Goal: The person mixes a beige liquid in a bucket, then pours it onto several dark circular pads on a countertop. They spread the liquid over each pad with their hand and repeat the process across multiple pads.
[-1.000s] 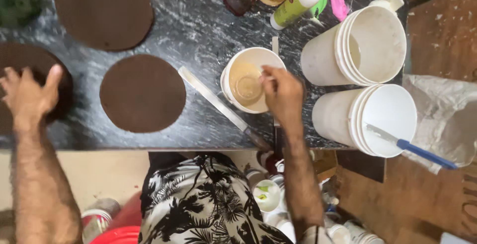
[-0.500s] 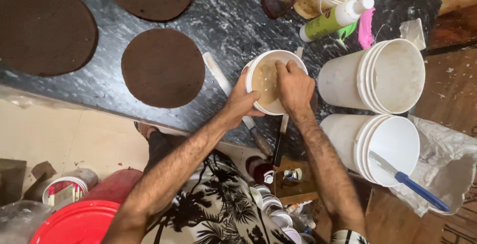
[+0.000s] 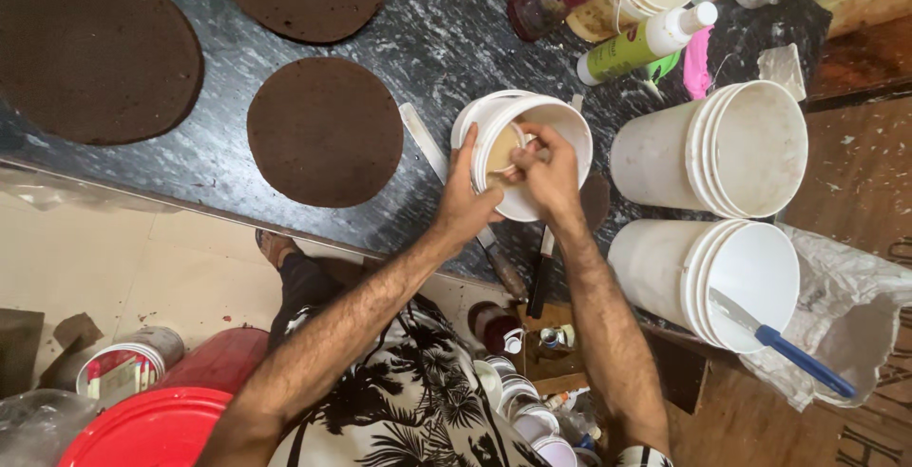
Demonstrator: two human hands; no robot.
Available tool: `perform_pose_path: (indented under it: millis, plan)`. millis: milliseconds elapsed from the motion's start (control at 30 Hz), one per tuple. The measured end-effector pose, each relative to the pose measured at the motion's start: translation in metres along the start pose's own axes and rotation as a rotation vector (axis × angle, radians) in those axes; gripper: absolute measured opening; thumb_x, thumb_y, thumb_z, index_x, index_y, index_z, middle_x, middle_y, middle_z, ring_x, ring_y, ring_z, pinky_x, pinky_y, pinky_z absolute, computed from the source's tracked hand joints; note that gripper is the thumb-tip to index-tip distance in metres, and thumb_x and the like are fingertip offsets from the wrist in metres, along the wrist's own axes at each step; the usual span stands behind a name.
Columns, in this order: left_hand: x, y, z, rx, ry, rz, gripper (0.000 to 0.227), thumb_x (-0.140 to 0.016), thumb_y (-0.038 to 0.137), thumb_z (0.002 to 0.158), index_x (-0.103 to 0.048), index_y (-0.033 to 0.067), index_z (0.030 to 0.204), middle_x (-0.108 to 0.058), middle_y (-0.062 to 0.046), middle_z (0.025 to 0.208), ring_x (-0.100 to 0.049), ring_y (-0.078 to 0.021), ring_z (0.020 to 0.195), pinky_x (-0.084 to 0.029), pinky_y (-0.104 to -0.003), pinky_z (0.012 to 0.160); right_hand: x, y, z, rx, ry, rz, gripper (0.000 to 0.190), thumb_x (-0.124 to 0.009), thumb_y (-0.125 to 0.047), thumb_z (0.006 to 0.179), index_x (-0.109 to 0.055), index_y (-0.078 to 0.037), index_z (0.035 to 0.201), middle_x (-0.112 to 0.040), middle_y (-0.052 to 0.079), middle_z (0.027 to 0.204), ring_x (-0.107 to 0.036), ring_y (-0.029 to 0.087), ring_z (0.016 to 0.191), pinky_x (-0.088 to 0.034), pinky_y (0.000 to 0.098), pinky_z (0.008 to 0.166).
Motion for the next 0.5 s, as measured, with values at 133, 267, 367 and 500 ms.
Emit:
perform_pose_path:
  millis: [133, 267, 367, 500]
  plan:
    - [0.005, -0.005, 0.009, 0.121, -0.005, -0.073, 0.099, -0.053, -0.009, 0.082, -0.004, 0.0221, 0.163, -0.022, -0.015, 0.161, -0.056, -0.0298, 0.129, -0.065, -0.036, 0.075, 0.017, -0.026, -0.017, 0.040, 0.151, -0.149, 0.031, -0.060, 0.004, 0.094, -0.062, 0.003, 0.125, -0.060, 0.007, 0.097, -0.072, 0.016, 0.072, -0.061, 0.0251, 0.061]
    - [0.009, -0.004, 0.012, 0.195, -0.029, -0.206, 0.100, -0.049, -0.005, 0.085, 0.003, 0.0256, 0.164, -0.035, -0.016, 0.158, -0.061, -0.0284, 0.124, -0.068, -0.039, 0.080, 0.036, -0.057, -0.036, 0.340, 0.287, -0.305, 0.028, -0.059, 0.004, 0.097, -0.060, 0.005, 0.125, -0.056, 0.007, 0.101, -0.068, 0.015, 0.079, -0.065, 0.0249, 0.063]
    - [0.011, -0.001, 0.014, 0.193, -0.041, -0.213, 0.098, -0.049, -0.004, 0.086, 0.005, 0.0255, 0.162, -0.035, -0.015, 0.158, -0.062, -0.0281, 0.124, -0.068, -0.043, 0.080, 0.050, -0.078, -0.053, 0.629, 0.425, -0.687, 0.024, -0.065, 0.004, 0.102, -0.063, 0.005, 0.126, -0.057, 0.010, 0.102, -0.064, 0.018, 0.083, -0.059, 0.0291, 0.064]
    - [0.012, -0.003, 0.014, 0.168, -0.057, -0.209, 0.100, -0.049, -0.006, 0.085, 0.006, 0.0253, 0.163, -0.031, -0.015, 0.159, -0.060, -0.0285, 0.127, -0.068, -0.042, 0.082, 0.059, -0.088, -0.068, 0.826, 0.545, -0.898, 0.027, -0.069, 0.003, 0.106, -0.062, 0.002, 0.132, -0.057, 0.011, 0.101, -0.061, 0.020, 0.084, -0.054, 0.0345, 0.067]
Point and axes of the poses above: each hand's wrist, its own z-axis towards the middle knuckle, its own x-axis out of the back of the hand, y = z × x, the point moved 4 cm from there along z, towards the middle knuckle
